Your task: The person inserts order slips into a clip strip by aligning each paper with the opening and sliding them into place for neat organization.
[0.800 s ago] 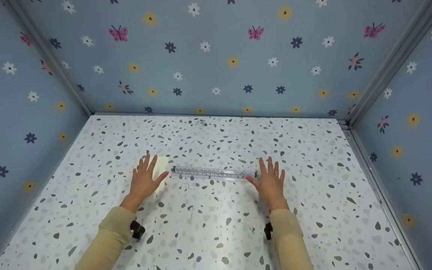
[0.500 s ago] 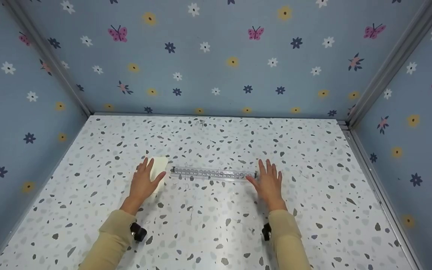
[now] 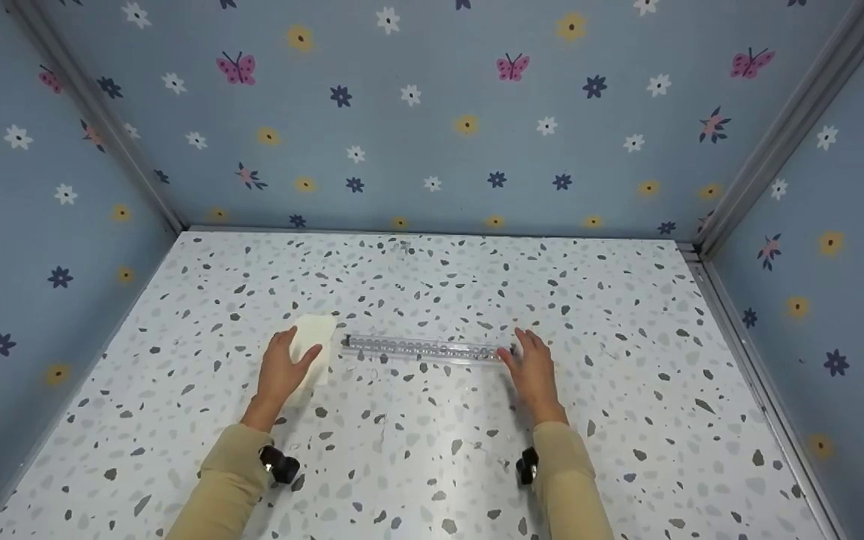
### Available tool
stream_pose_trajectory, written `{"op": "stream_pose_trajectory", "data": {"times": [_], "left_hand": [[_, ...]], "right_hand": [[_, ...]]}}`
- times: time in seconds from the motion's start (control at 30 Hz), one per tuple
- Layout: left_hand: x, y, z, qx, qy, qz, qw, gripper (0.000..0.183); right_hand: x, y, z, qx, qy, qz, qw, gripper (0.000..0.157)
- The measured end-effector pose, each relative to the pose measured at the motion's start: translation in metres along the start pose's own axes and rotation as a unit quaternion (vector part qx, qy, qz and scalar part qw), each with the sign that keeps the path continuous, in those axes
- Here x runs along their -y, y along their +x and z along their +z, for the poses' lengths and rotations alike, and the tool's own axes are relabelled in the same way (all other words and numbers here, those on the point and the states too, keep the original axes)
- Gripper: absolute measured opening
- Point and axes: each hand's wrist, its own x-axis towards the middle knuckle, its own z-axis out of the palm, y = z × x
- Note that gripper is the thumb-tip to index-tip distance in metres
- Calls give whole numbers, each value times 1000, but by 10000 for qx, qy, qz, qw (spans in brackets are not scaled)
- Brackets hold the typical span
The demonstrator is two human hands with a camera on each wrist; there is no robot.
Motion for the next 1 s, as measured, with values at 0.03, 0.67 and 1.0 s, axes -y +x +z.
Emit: {"op": "stream_pose_trajectory", "data": {"times": [0.03, 0.67, 1.0], "left_hand": [[1, 0, 0, -40, -51, -19, 10000, 63], [17, 5, 2, -470, -618, -245, 9967, 57], [18, 5, 3, -470, -515, -506, 9963, 54]], "right_hand": [[-1, 0, 1, -46, 117, 59, 9999, 55], [-9, 0, 14, -250, 1543, 1297, 9792, 43], [-10, 1, 19, -328, 1906, 1649, 9672, 41]]}}
